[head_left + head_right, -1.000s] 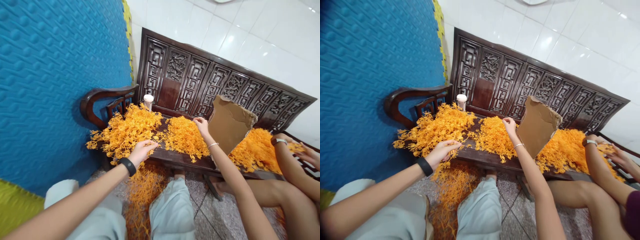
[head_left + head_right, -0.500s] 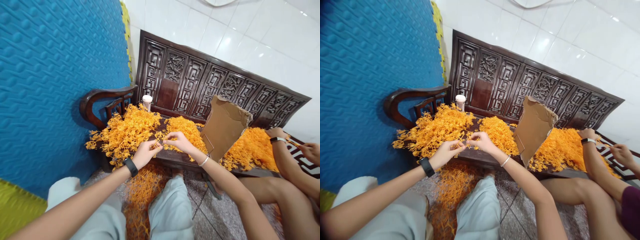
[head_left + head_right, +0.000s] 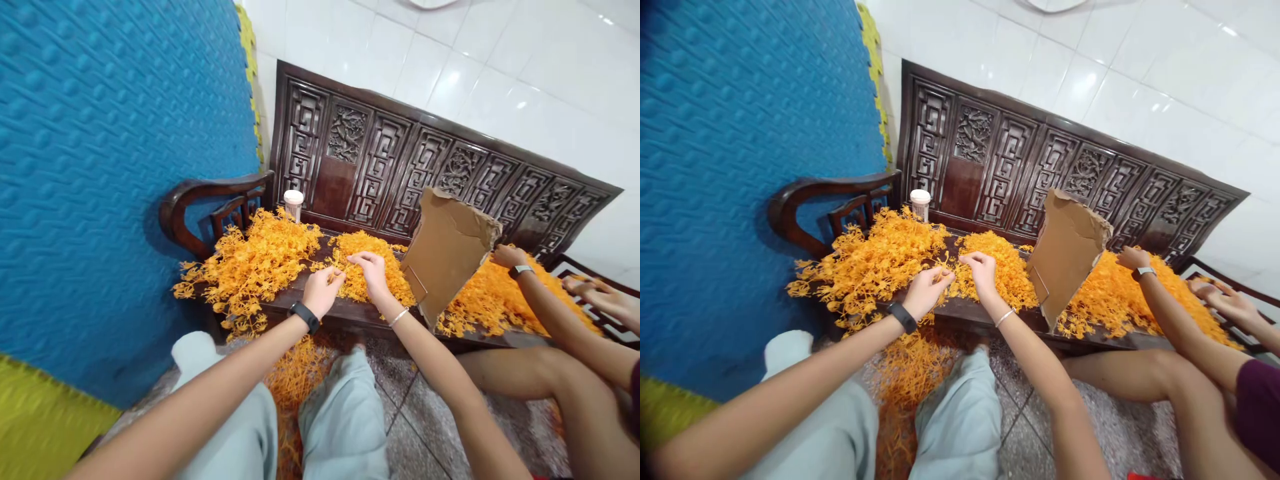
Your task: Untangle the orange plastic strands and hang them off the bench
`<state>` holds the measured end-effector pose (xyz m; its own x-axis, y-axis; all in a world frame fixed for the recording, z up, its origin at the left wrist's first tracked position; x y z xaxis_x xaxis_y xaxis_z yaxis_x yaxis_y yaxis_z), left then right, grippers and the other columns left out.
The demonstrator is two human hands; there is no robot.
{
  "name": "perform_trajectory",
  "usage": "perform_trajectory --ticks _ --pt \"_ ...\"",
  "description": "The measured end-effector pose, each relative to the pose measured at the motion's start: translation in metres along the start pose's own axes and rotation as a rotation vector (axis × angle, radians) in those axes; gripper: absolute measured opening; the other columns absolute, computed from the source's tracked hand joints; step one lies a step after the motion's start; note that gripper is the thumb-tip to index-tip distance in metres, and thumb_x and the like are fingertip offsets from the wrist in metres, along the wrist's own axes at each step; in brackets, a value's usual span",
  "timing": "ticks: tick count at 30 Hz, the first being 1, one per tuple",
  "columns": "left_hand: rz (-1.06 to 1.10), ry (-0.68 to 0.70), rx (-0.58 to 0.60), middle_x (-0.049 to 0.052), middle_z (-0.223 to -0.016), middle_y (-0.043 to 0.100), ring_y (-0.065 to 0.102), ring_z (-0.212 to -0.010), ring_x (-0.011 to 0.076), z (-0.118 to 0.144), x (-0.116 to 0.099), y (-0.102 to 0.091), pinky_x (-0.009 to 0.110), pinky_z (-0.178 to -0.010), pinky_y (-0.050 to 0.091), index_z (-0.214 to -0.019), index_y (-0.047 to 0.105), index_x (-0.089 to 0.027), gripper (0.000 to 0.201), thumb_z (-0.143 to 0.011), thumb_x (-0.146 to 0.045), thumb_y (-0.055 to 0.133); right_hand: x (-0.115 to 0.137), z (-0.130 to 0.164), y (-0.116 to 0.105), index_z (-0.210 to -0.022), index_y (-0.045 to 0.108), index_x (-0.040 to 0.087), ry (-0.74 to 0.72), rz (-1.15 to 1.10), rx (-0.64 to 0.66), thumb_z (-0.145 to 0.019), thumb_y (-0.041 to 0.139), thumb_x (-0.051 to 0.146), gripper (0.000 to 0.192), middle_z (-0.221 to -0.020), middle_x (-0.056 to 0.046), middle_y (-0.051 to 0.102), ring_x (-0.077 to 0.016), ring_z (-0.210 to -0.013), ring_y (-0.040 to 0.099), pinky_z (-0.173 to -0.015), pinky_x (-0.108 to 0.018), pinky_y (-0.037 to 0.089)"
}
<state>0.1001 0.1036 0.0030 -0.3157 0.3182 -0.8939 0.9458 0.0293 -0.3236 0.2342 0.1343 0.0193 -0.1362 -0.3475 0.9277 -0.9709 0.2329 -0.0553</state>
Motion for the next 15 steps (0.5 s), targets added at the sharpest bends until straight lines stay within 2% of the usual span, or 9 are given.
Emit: perform_trajectory --ticks 4,7,9,15 --pt "0.074 0.001 -0.06 -0.003 -0.056 0.052 0.044 -0.054 0.0111 -0.013 -0.004 0.011 0.022 -0.054 0.031 -0.063 0.057 -0.017 0.018 -0.069 -0.032 0.049 0.007 -0.016 -0.013 -0.05 0.058 0.016 -0.082 0.033 -0.066 -0.059 0.057 0.029 0.016 -0.055 0.002 0.056 -0.0118 -0.06 0.05 -0.064 -0.025 0.039" --pt "0.141 -0.041 -0.111 -0.003 -0.053 0.05 0.042 -0.051 0.0108 -0.023 0.002 0.015 0.022 -0.051 0.03 -0.064 0.058 -0.017 0.02 -0.069 -0.033 0.049 0.008 -0.027 -0.017 -0.054 0.058 0.016 -0.135 0.068 -0.137 -0.058 0.057 0.029 0.014 -0.062 0.001 0.057 -0.0123 -0.064 0.05 -0.066 -0.026 0.04" --pt "0.177 -0.073 -0.139 -0.004 -0.05 0.048 0.041 -0.049 0.0104 -0.028 0.009 0.016 0.022 -0.05 0.03 -0.065 0.059 -0.016 0.021 -0.069 -0.034 0.049 0.006 -0.034 -0.015 -0.054 0.058 0.016 -0.145 0.077 -0.164 -0.058 0.058 0.03 0.014 -0.064 0.0 0.057 -0.0126 -0.066 0.05 -0.067 -0.026 0.04" --pt "0.253 -0.132 -0.187 -0.005 -0.045 0.042 0.038 -0.045 0.0094 -0.035 0.025 0.012 0.021 -0.046 0.028 -0.063 0.06 -0.016 0.019 -0.066 -0.033 0.053 -0.002 -0.045 0.002 -0.051 0.057 0.016 -0.136 0.091 -0.118 -0.06 0.057 0.03 0.017 -0.061 0.0 0.055 -0.0124 -0.064 0.05 -0.065 -0.026 0.04"
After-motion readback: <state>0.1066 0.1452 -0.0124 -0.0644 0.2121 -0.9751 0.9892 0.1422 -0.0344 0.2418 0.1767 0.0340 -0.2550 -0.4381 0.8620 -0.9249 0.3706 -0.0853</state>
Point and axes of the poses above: each hand's wrist, its own z-axis away from the middle knuckle, its own y-axis out of the palm, x = y × z, the point moved 8 cm from there along -z, towards the middle knuckle
